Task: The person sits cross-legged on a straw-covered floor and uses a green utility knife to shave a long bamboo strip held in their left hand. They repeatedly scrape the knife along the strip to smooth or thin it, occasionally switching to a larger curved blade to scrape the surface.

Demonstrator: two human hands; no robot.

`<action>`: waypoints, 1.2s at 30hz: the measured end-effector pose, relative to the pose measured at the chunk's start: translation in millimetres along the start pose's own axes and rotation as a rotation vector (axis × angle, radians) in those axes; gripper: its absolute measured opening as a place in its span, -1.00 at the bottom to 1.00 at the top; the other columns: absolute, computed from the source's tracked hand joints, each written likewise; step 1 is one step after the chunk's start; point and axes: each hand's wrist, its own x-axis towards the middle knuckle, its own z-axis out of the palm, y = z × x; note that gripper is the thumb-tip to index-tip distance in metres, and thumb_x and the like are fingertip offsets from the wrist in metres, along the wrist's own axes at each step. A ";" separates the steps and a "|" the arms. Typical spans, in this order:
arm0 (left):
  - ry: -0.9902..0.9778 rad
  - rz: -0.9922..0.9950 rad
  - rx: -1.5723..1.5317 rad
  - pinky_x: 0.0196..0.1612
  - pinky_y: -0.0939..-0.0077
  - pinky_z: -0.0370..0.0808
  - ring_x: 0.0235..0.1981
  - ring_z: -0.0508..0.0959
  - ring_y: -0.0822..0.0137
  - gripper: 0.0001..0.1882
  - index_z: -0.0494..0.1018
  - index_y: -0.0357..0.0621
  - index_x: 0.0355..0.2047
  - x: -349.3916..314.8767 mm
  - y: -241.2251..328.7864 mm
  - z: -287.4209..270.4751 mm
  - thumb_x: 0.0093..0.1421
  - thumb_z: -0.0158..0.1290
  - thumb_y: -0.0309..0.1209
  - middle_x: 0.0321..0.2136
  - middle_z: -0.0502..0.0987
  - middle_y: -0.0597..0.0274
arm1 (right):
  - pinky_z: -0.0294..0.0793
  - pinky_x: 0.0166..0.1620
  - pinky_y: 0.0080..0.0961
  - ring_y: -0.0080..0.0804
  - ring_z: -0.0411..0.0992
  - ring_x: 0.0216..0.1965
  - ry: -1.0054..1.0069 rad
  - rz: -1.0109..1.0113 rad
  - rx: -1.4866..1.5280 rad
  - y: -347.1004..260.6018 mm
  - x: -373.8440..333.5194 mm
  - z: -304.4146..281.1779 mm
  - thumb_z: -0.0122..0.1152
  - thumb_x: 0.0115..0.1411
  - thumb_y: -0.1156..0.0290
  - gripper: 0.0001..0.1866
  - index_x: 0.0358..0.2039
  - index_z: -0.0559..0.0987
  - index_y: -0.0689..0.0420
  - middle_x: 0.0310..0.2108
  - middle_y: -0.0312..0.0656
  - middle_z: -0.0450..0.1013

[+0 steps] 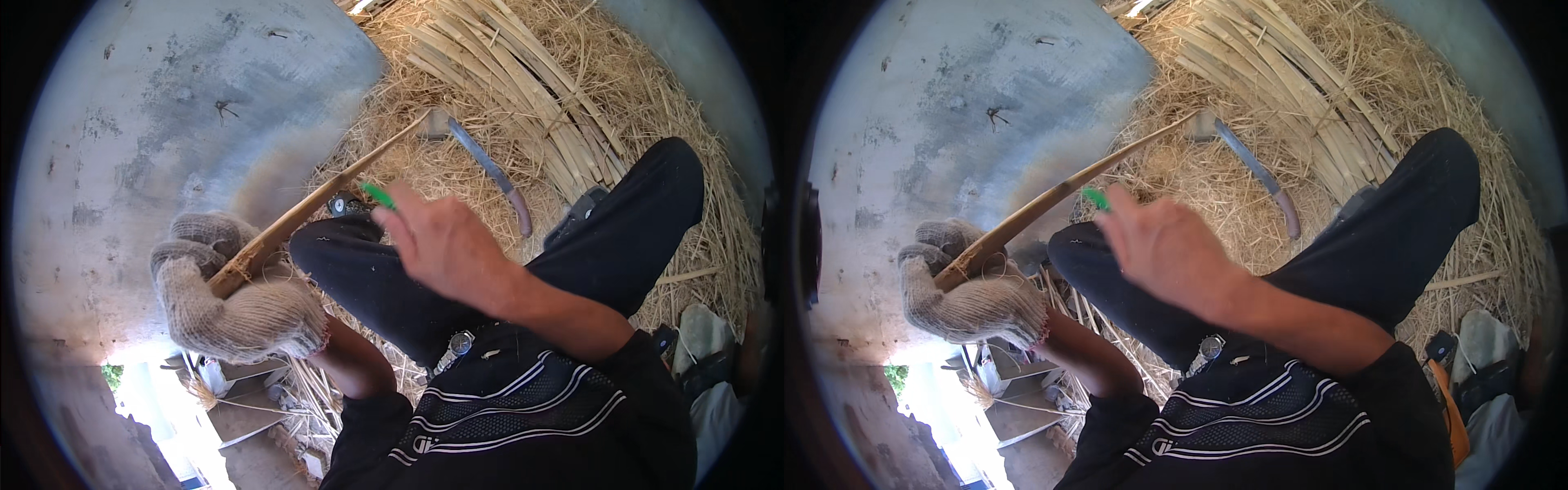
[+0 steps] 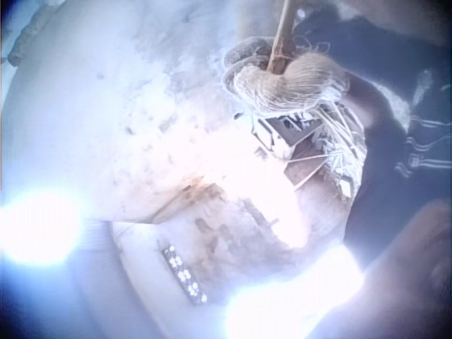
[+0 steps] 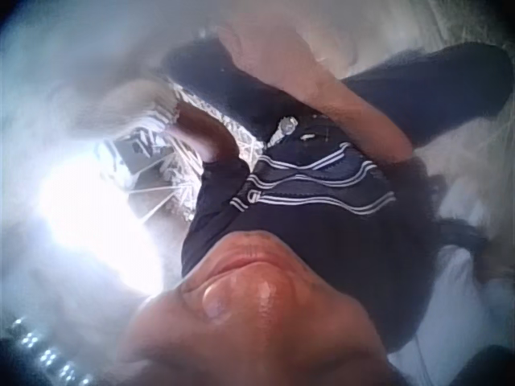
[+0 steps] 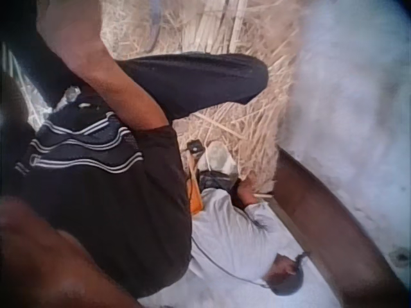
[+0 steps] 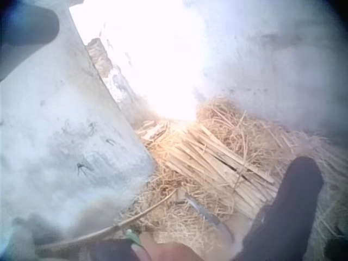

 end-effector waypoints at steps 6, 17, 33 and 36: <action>-0.021 0.276 -0.124 -0.67 0.57 0.59 -0.63 0.53 0.31 -0.71 0.34 -0.35 -0.22 12.0 -13.9 10.5 0.22 -0.08 -0.32 -0.38 0.45 0.01 | 0.54 -0.52 -0.16 0.06 0.52 -0.57 0.035 0.149 -0.218 28.1 15.2 16.6 -0.09 0.35 0.25 -0.73 -0.27 0.35 0.24 -0.70 0.04 0.44; 0.019 -0.037 0.031 -0.65 0.53 0.50 -0.59 0.51 0.32 -0.63 0.38 -0.25 -0.22 19.5 -20.5 7.8 0.21 -0.16 -0.17 -0.42 0.46 0.10 | 0.44 -0.57 -0.11 0.13 0.46 -0.62 0.148 0.033 -0.251 69.4 37.0 42.6 0.02 0.31 0.24 -0.74 -0.26 0.40 0.22 -0.71 0.10 0.40; 0.083 0.180 0.148 -0.53 0.50 0.69 -0.55 0.57 0.22 -0.64 0.36 -0.38 -0.27 22.2 -54.8 1.4 0.15 -0.11 -0.25 -0.36 0.44 -0.04 | 0.52 -0.46 -0.11 0.09 0.52 -0.51 -0.044 0.110 -0.304 89.5 63.0 33.6 -0.03 0.32 0.30 -0.73 -0.16 0.41 0.26 -0.60 0.16 0.46; 0.123 -0.233 0.310 -0.52 0.71 0.69 -0.55 0.58 0.30 -0.66 0.31 -0.43 -0.21 25.4 -19.0 6.1 0.25 -0.17 -0.30 -0.31 0.42 -0.03 | 0.53 -0.40 -0.06 0.14 0.52 -0.47 -0.087 0.030 -0.093 37.5 55.3 37.2 -0.07 0.34 0.25 -0.70 -0.15 0.41 0.26 -0.59 0.18 0.45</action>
